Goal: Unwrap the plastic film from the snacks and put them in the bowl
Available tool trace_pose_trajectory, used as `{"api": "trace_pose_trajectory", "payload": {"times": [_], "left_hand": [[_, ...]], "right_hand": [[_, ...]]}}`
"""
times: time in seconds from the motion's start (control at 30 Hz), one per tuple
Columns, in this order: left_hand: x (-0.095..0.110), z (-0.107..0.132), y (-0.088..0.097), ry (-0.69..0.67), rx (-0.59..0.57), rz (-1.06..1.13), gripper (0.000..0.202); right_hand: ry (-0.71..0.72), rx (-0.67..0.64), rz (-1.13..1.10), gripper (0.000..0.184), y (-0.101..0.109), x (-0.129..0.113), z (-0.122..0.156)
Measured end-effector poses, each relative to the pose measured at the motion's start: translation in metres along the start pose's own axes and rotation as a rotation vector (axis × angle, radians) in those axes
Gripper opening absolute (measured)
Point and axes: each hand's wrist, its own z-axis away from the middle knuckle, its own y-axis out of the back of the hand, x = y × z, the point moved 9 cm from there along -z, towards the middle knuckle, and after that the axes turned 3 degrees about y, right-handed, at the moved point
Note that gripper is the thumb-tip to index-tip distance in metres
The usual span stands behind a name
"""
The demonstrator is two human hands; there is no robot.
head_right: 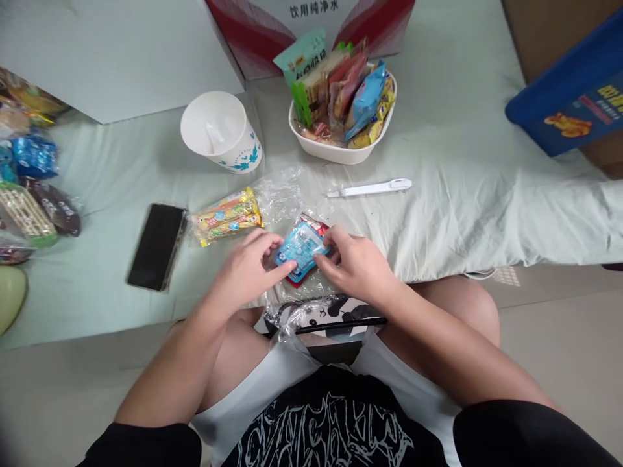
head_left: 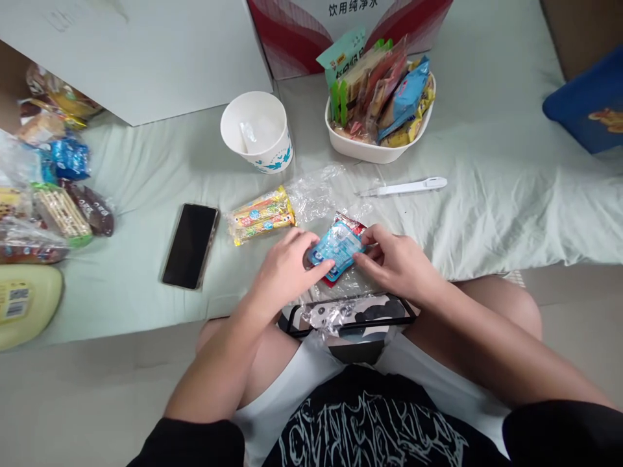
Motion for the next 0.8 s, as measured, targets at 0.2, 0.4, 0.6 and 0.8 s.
{"api": "trace_pose_trajectory", "payload": {"times": [0.2, 0.4, 0.6, 0.8], "left_hand": [[0.017, -0.001, -0.022, -0.029, -0.042, 0.299, 0.014], [0.014, -0.011, -0.032, 0.011, -0.052, 0.598, 0.025], [0.003, -0.017, -0.029, 0.025, 0.093, 0.749, 0.032], [-0.02, -0.025, -0.021, 0.135, 0.224, 0.81, 0.024]], "right_hand": [[0.001, 0.04, 0.1, 0.049, -0.008, 0.002, 0.003], [0.004, 0.219, 0.08, 0.056, -0.003, 0.008, 0.005], [0.126, 0.328, -0.162, 0.066, 0.002, 0.009, 0.002], [0.172, 0.342, -0.363, 0.081, 0.008, 0.016, 0.002]]}}
